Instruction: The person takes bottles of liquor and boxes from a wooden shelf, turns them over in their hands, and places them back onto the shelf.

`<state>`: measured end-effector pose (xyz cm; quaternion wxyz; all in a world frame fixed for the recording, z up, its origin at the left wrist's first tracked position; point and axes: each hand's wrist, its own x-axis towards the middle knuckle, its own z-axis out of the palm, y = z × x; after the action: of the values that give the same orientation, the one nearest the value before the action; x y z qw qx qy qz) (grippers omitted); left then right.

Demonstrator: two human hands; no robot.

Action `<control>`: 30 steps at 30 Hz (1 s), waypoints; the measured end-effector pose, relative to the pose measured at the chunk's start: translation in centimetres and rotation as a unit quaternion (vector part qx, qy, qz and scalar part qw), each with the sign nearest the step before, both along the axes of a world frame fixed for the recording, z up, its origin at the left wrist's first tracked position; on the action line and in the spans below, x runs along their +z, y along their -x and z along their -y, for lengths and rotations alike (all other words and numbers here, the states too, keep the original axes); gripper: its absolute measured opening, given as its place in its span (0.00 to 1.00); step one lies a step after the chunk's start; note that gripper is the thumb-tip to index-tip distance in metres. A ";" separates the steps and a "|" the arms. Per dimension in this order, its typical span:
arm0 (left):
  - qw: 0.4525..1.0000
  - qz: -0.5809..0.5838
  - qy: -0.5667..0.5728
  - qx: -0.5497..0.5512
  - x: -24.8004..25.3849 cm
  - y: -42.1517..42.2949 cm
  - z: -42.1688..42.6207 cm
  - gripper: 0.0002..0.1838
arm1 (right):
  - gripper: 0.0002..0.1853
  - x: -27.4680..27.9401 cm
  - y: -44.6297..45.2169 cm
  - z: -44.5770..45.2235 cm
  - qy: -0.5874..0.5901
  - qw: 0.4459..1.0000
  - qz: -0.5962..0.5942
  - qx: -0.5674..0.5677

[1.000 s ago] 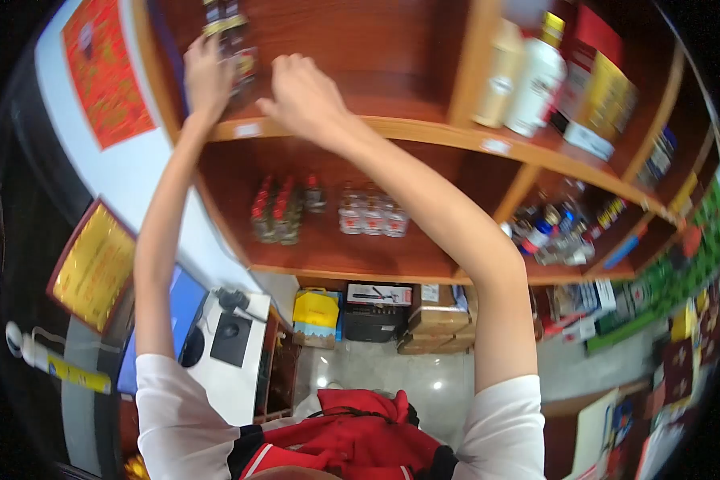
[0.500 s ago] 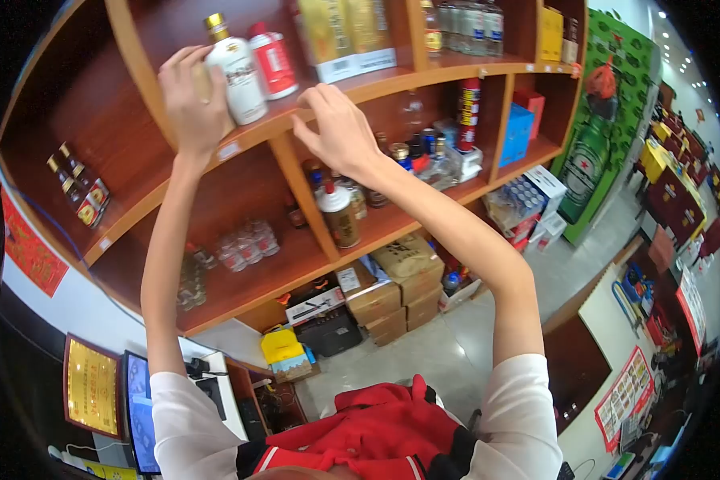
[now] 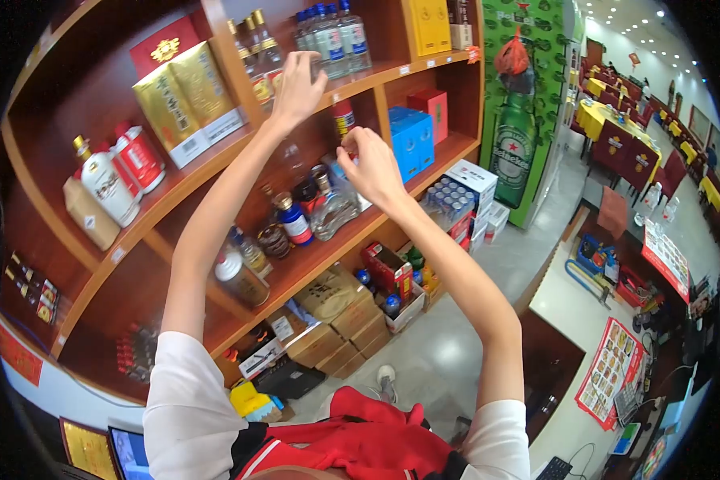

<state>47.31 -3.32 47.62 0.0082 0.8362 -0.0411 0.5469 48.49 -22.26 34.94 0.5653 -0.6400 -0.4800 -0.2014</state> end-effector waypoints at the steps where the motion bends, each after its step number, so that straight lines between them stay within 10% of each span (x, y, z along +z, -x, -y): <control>1: 0.999 0.008 0.013 0.037 0.2 -2.1 -1.0 0.25 | 0.10 -0.1 -1.0 0.2 0.002 1.000 0.014 -0.002; 10: 0.941 0.284 0.076 0.166 6.8 -11.5 -10.8 0.39 | 0.10 4.4 -9.9 -6.7 0.023 0.993 0.112 0.021; 13: 0.891 0.402 0.104 0.183 7.3 -13.8 -12.9 0.30 | 0.13 7.3 -12.4 -10.4 0.044 0.992 0.107 0.059; 18: 0.911 0.224 0.246 0.245 7.4 -13.3 -13.4 0.32 | 0.30 9.3 -17.0 -19.3 0.078 0.987 0.092 0.108; 25: 0.910 0.270 0.171 0.266 4.9 -13.7 -15.1 0.24 | 0.63 12.1 -22.5 -29.4 0.263 0.947 0.063 0.175; 30: 0.919 0.260 0.144 0.261 5.0 -13.0 -15.2 0.23 | 0.47 11.5 -22.4 -31.9 0.241 0.936 0.003 0.257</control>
<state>60.33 11.92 52.65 -0.0259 0.6357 0.2571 0.7274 70.92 9.67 46.48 0.4247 -0.6116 -0.6638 0.0702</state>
